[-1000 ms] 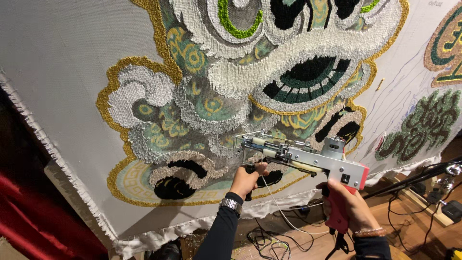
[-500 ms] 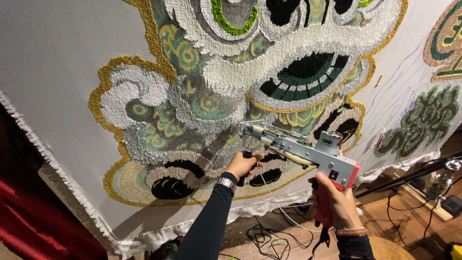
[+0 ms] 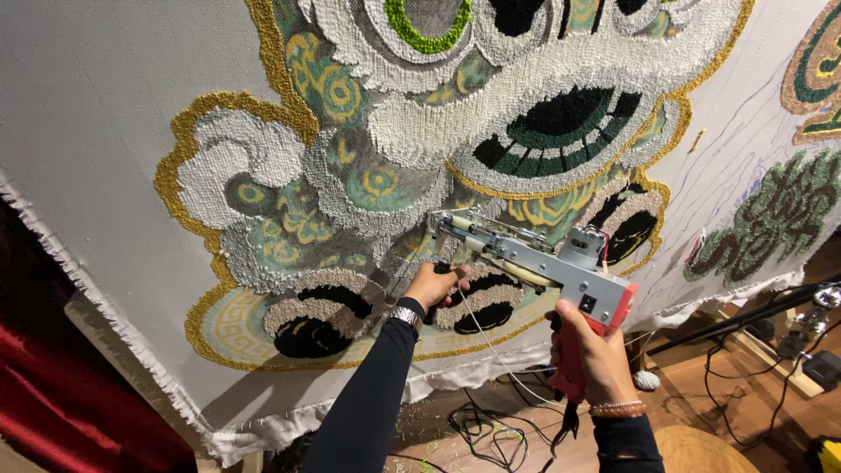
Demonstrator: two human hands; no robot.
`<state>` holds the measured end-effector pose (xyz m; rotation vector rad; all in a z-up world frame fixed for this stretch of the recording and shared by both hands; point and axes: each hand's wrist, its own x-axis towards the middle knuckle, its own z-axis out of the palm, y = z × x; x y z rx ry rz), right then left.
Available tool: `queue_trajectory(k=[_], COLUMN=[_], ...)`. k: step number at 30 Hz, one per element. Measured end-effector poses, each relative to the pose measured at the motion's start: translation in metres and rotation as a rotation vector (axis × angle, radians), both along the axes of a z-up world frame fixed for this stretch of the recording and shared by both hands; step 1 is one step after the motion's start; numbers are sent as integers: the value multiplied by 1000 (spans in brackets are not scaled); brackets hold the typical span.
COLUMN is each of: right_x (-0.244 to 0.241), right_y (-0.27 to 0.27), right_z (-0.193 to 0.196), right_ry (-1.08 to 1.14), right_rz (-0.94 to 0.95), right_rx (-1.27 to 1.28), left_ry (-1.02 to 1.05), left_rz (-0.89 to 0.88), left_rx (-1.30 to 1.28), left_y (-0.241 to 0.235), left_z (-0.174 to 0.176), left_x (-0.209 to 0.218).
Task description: The person uses a handheld tufting gun to apply yarn to a stretched canvas, following a pre-drawn design of a stylized face. The operator guides the tool along the contours of the pattern, filling in sections with white and green yarn while maintaining a consistent distance from the surface.
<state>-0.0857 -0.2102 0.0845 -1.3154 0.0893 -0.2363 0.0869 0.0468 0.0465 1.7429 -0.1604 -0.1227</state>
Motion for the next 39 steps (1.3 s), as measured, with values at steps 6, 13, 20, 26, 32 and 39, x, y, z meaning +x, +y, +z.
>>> queue_trajectory(k=[6,13,20,26,32,39], right_x=[-9,-9,-14,-12,-6,0], right_y=[-5,-12,-1,4,6,-8], right_z=[-1,-8,5,7,5,-5], right_ry=[-8,-4,-12,1,19,68], right_rz=[-49,-12,-35,-34,-32,-32], right_rx=[58,48,73,68,44,109], left_ry=[-35,-20,-10,-4,-37,74], left_rz=[-60,-66,-67,-50,-85,-179], left_rx=[-83,-81,-102,-51,10,-95], left_y=[-6,-8,-3,2,9,8], left_z=[-16,-21,-20,-22,-22,-3], left_x=[5,1,5,7,14,-8])
